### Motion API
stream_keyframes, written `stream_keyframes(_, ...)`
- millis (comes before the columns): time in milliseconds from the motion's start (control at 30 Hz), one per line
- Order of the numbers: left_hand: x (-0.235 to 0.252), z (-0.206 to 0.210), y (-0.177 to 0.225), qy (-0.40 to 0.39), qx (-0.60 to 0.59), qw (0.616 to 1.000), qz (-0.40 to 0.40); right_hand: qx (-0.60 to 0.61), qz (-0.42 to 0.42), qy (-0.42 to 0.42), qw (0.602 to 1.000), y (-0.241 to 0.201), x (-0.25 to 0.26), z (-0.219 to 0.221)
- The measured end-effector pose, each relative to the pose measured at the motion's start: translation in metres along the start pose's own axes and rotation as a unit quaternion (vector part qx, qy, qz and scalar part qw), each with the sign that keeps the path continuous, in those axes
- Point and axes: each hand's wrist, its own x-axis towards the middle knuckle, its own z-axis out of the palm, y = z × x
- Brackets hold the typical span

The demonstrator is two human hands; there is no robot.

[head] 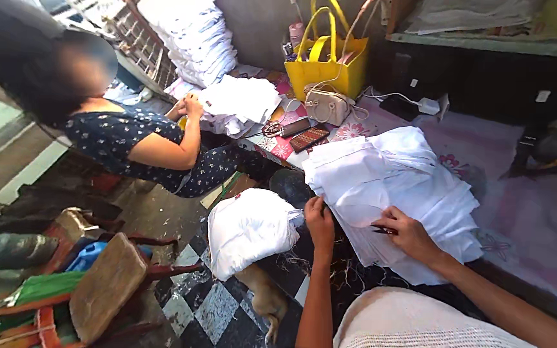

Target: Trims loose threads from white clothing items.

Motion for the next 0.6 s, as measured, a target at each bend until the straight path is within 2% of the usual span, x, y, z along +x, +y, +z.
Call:
stream_keyframes(67, -0.016, -0.007, 0.027, 0.074, -0.009, 0.995, 0.062, 0.059, 0.043, 0.015, 0.997, -0.004, 0.002, -0.023)
stream_keyframes(100, -0.025, -0.008, 0.044, 0.08, -0.053, 0.991, 0.096, 0.075, 0.069, 0.045, 0.994, -0.007, 0.007, -0.034)
stream_keyframes(167, -0.04, 0.003, 0.07, -0.009, -0.188, 0.974, 0.126, 0.088, 0.155, 0.085, 0.98, -0.01, 0.022, -0.051)
stream_keyframes(200, -0.043, 0.015, 0.076, -0.063, -0.235, 0.963, 0.115, 0.101, 0.214, 0.07, 0.969, -0.01, 0.032, -0.054)
stream_keyframes(233, -0.042, 0.027, 0.075, -0.096, -0.246, 0.96, 0.092, 0.125, 0.274, 0.032, 0.953, -0.007, 0.041, -0.054)
stream_keyframes(300, -0.034, 0.047, 0.061, -0.108, -0.175, 0.978, 0.043, 0.197, 0.36, -0.038, 0.911, 0.003, 0.053, -0.041)
stream_keyframes(367, -0.026, 0.057, 0.05, -0.095, -0.119, 0.988, 0.026, 0.283, 0.39, -0.045, 0.875, 0.007, 0.054, -0.027)
stream_keyframes(400, -0.024, 0.059, 0.05, -0.086, -0.112, 0.989, 0.044, 0.312, 0.396, -0.035, 0.863, 0.007, 0.053, -0.025)
stream_keyframes(500, -0.021, 0.063, 0.059, -0.092, -0.095, 0.982, 0.137, 0.357, 0.389, -0.028, 0.849, 0.005, 0.049, -0.027)
stream_keyframes(600, -0.015, 0.071, 0.056, -0.106, -0.074, 0.975, 0.18, 0.383, 0.387, -0.047, 0.837, 0.004, 0.047, -0.03)
